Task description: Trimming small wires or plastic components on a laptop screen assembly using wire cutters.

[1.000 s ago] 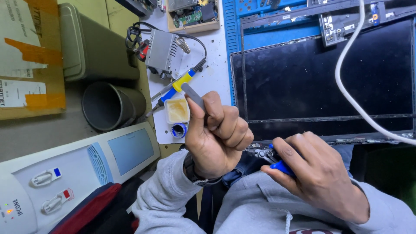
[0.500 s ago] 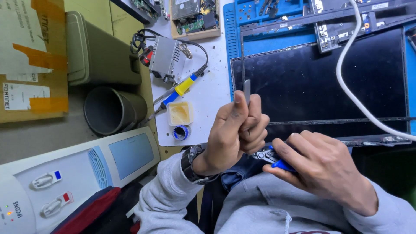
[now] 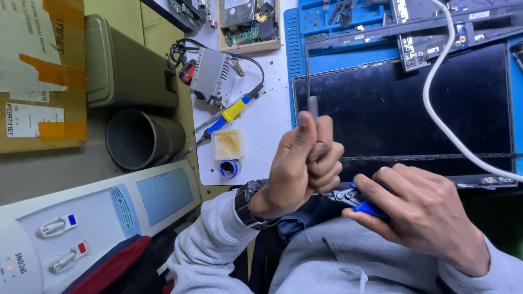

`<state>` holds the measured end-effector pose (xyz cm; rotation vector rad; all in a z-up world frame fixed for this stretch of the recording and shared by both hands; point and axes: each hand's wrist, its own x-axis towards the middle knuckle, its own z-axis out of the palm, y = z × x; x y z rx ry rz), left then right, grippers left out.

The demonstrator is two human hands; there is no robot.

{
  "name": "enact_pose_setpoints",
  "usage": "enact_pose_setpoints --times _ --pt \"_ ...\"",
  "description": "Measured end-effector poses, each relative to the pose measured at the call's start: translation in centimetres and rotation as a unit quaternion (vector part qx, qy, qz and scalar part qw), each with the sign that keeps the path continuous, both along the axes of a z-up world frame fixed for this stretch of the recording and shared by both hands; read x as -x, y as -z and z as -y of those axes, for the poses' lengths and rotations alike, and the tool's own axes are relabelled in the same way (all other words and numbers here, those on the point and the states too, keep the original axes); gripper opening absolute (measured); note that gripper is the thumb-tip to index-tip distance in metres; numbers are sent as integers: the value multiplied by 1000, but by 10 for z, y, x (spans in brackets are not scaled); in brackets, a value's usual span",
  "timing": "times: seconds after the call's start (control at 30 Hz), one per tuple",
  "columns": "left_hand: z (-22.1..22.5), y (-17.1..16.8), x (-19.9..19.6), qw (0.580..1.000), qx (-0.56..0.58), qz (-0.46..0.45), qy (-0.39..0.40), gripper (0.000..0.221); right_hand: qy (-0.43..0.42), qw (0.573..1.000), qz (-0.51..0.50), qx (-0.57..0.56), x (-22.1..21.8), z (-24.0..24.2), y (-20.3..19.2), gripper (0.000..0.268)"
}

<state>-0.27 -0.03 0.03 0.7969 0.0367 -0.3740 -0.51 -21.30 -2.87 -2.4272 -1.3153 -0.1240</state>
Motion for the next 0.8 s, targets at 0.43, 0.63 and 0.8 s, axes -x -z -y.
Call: enact_pose_setpoints --times 0.43,0.63,0.8 --pt "-12 -1 13 982 163 42 -81 45 30 982 -182 -48 14 1 -2 59" --pt "-12 -1 11 983 155 53 -88 45 42 979 -192 -59 12 -2 -3 60" --pt "-8 7 11 981 164 50 -87 46 32 975 -210 -65 12 -6 0 57"
